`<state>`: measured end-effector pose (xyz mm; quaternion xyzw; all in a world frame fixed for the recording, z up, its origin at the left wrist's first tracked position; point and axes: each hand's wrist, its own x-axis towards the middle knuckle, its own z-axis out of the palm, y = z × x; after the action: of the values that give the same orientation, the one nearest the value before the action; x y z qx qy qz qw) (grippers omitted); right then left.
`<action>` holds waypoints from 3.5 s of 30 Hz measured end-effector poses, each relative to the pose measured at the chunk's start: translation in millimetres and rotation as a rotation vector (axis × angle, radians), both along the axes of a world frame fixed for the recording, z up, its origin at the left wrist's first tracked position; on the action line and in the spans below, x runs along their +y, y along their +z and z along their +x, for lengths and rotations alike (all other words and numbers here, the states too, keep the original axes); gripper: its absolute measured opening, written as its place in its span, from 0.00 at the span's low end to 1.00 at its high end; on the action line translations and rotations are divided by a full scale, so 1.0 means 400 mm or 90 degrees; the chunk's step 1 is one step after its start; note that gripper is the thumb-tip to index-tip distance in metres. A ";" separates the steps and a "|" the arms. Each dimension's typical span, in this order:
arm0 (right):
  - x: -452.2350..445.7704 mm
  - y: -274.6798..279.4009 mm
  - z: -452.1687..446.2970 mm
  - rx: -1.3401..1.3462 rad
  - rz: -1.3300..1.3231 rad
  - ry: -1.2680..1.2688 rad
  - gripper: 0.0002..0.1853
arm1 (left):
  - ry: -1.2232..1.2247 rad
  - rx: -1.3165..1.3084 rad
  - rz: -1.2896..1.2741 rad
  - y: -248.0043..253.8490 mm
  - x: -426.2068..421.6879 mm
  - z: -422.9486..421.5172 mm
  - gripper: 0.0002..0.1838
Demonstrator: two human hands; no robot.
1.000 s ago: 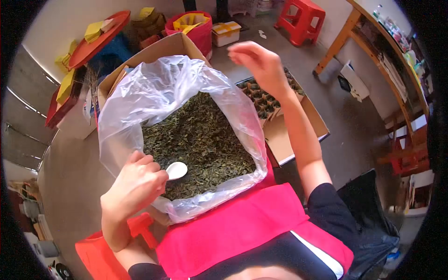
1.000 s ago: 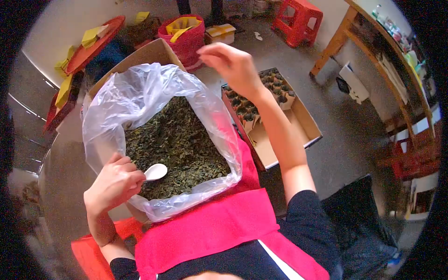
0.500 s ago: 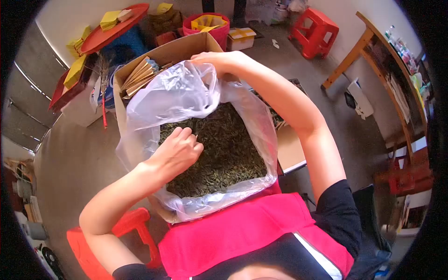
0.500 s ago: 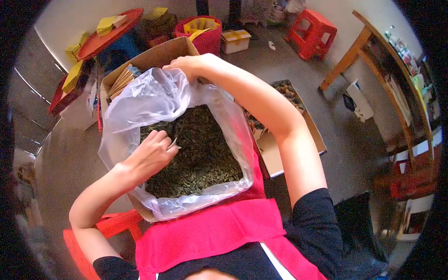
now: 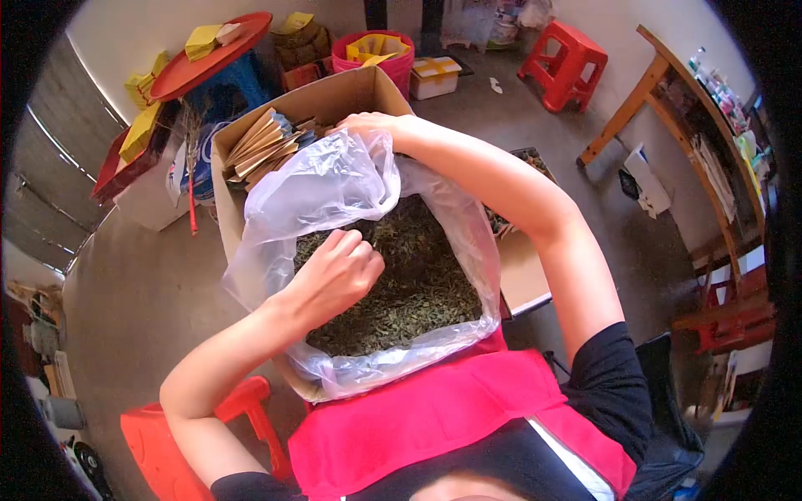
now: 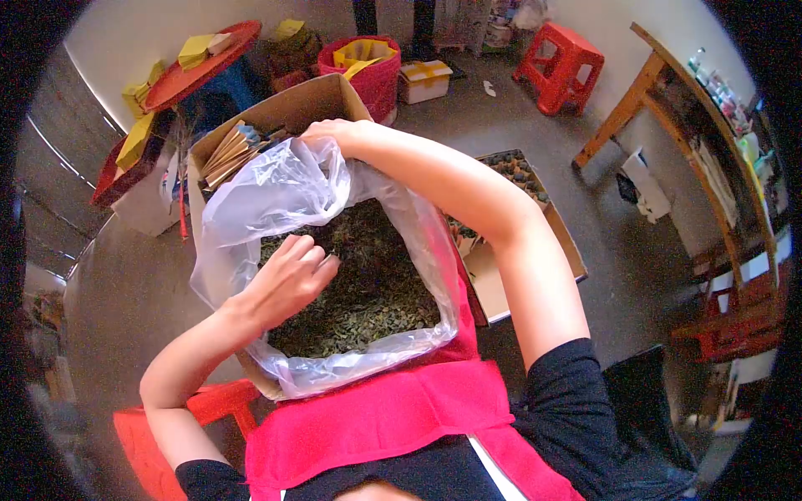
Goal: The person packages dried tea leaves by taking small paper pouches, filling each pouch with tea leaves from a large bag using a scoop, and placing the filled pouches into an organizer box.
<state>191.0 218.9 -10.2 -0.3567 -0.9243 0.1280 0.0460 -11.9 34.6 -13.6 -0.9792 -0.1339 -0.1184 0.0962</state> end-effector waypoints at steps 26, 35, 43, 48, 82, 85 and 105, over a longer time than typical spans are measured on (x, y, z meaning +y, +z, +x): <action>-0.029 0.139 0.063 0.242 0.232 -0.212 0.13 | 0.027 -0.061 -0.017 0.008 -0.046 -0.029 0.07; -0.271 0.223 0.203 0.701 0.208 -0.120 0.08 | 0.036 -0.083 -0.022 0.020 -0.062 -0.047 0.15; -0.506 0.184 0.242 0.721 -0.182 -0.028 0.17 | 0.072 -0.060 -0.009 0.053 -0.083 -0.089 0.14; -0.572 0.089 0.168 0.699 -0.330 0.086 0.34 | 0.123 -0.047 0.002 0.059 -0.101 -0.128 0.17; -0.709 0.002 0.025 0.338 0.204 -0.063 0.16 | 0.195 -0.154 -0.002 0.081 -0.131 -0.181 0.18; -0.695 0.029 0.029 0.426 0.138 -0.046 0.16 | 0.205 -0.168 -0.010 0.102 -0.141 -0.187 0.18; -0.594 0.010 0.034 0.376 0.178 -0.003 0.18 | 0.092 -0.120 -0.054 0.234 -0.131 -0.199 0.21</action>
<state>204.4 -18.8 -6.1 -0.2968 -0.8786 0.0979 0.3611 -91.6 -18.0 80.0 -0.9547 -0.2178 -0.1967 0.0499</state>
